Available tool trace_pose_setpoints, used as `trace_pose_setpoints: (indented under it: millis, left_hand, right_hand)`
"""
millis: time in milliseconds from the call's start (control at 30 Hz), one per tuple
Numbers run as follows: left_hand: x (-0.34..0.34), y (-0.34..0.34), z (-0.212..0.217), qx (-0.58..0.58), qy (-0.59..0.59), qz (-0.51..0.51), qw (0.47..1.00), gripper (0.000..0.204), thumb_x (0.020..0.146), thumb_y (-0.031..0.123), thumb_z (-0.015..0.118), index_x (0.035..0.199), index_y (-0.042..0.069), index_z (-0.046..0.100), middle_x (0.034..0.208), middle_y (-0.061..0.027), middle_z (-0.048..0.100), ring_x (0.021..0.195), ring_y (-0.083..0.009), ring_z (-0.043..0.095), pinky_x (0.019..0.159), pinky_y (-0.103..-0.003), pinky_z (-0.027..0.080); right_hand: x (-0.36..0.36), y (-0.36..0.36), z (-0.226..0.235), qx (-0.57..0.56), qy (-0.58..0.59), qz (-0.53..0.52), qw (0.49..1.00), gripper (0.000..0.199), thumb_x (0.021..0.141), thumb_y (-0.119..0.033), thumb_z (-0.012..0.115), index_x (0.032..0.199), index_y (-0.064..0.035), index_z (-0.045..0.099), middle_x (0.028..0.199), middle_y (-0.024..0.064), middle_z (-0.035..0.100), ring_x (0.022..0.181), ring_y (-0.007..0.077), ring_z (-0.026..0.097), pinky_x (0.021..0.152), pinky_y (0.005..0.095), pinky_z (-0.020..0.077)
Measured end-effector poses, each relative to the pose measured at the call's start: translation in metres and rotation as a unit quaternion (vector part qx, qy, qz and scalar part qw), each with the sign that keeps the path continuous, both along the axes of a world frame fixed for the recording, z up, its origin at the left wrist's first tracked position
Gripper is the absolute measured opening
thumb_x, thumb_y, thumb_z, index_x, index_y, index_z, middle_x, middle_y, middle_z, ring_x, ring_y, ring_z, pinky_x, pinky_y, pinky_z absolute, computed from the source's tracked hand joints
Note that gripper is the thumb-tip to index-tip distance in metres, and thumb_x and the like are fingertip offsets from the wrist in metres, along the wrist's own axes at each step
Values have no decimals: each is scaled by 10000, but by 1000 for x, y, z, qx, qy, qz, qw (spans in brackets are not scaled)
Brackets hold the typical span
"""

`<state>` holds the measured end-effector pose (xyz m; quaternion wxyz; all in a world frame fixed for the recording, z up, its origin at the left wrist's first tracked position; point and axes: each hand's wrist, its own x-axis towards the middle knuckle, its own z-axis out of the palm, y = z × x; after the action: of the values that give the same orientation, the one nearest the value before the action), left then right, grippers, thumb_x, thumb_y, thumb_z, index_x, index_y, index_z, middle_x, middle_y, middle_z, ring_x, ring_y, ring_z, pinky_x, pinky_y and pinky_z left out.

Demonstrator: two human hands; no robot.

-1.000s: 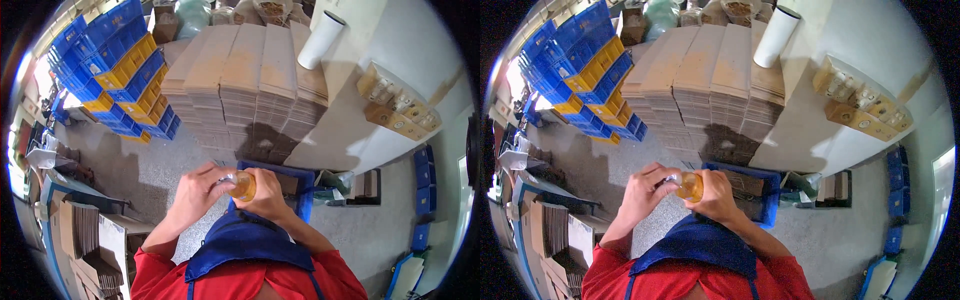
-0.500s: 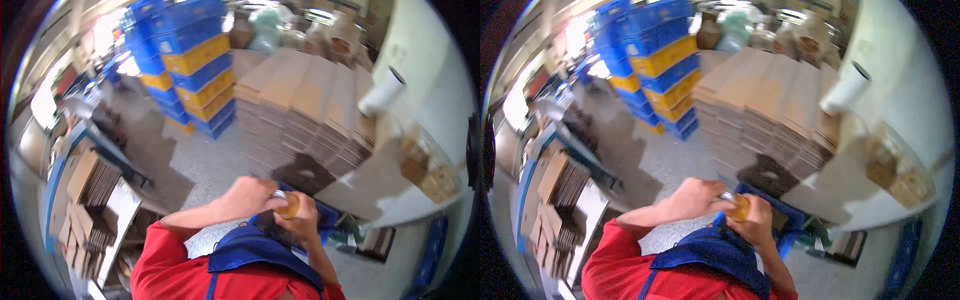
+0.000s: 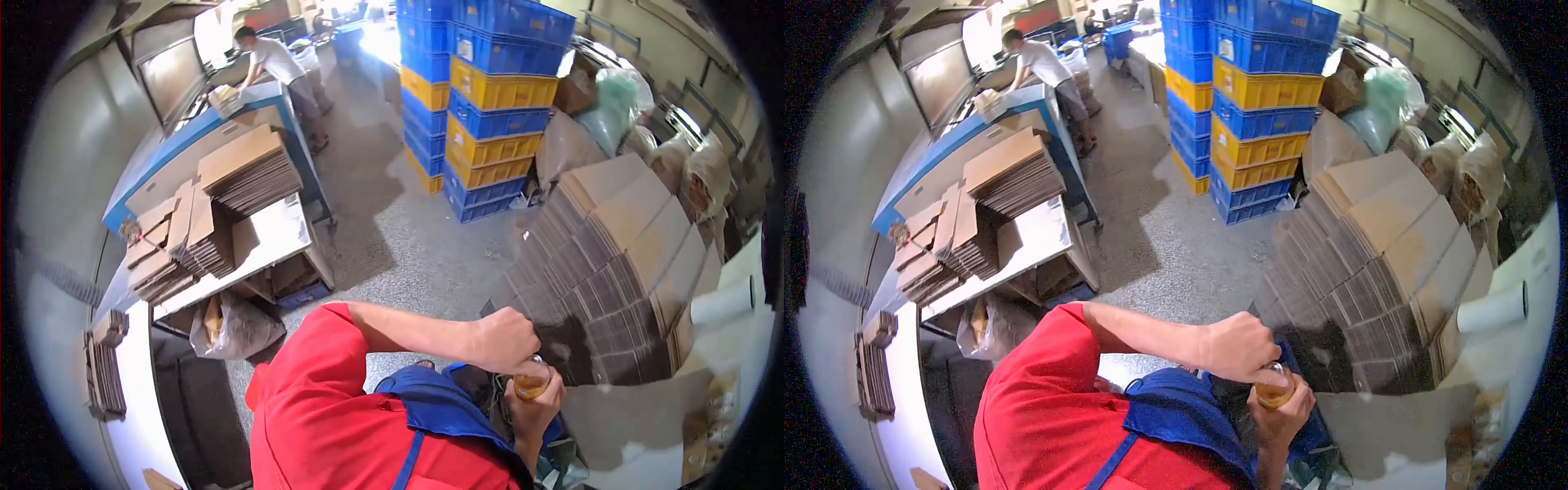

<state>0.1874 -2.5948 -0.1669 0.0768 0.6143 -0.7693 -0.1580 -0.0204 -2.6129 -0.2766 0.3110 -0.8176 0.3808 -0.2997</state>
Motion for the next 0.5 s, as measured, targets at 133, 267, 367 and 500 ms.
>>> trace_pose_setpoints:
  millis: [133, 267, 367, 500]
  left_hand:
    - [0, 12, -7, 20, -12, 34, 999, 535, 931, 540, 566, 779, 33, 644, 767, -147, 663, 609, -374, 618, 580, -413, 521]
    - [7, 15, -25, -95, 128, -30, 987, 503, 883, 494, 589, 740, 21, 683, 717, -152, 686, 601, -386, 617, 583, -412, 522]
    - [15, 4, -15, -105, 106, -61, 987, 482, 875, 486, 599, 744, 29, 681, 713, -142, 681, 597, -378, 616, 576, -406, 516]
    - [24, -5, -17, -105, 92, -96, 986, 457, 865, 480, 615, 755, 40, 676, 716, -127, 674, 596, -364, 616, 566, -400, 509]
  right_hand:
    - [6, 2, -6, -44, 2, 3, 999, 684, 611, -252, 853, 1184, -32, 553, 1039, 152, 625, 891, 386, 603, 864, 474, 494]
    - [-2, 0, 0, 155, -2, 83, 984, 694, 604, -269, 860, 1182, -35, 557, 1031, 153, 626, 879, 389, 599, 845, 471, 504]
    - [-5, -5, 6, 247, -24, 88, 965, 712, 597, -258, 869, 1193, -32, 552, 1030, 152, 629, 879, 374, 611, 831, 451, 514]
    - [3, -9, 2, 274, -27, 91, 957, 733, 585, -235, 881, 1207, -25, 554, 1027, 148, 643, 883, 346, 632, 810, 416, 527]
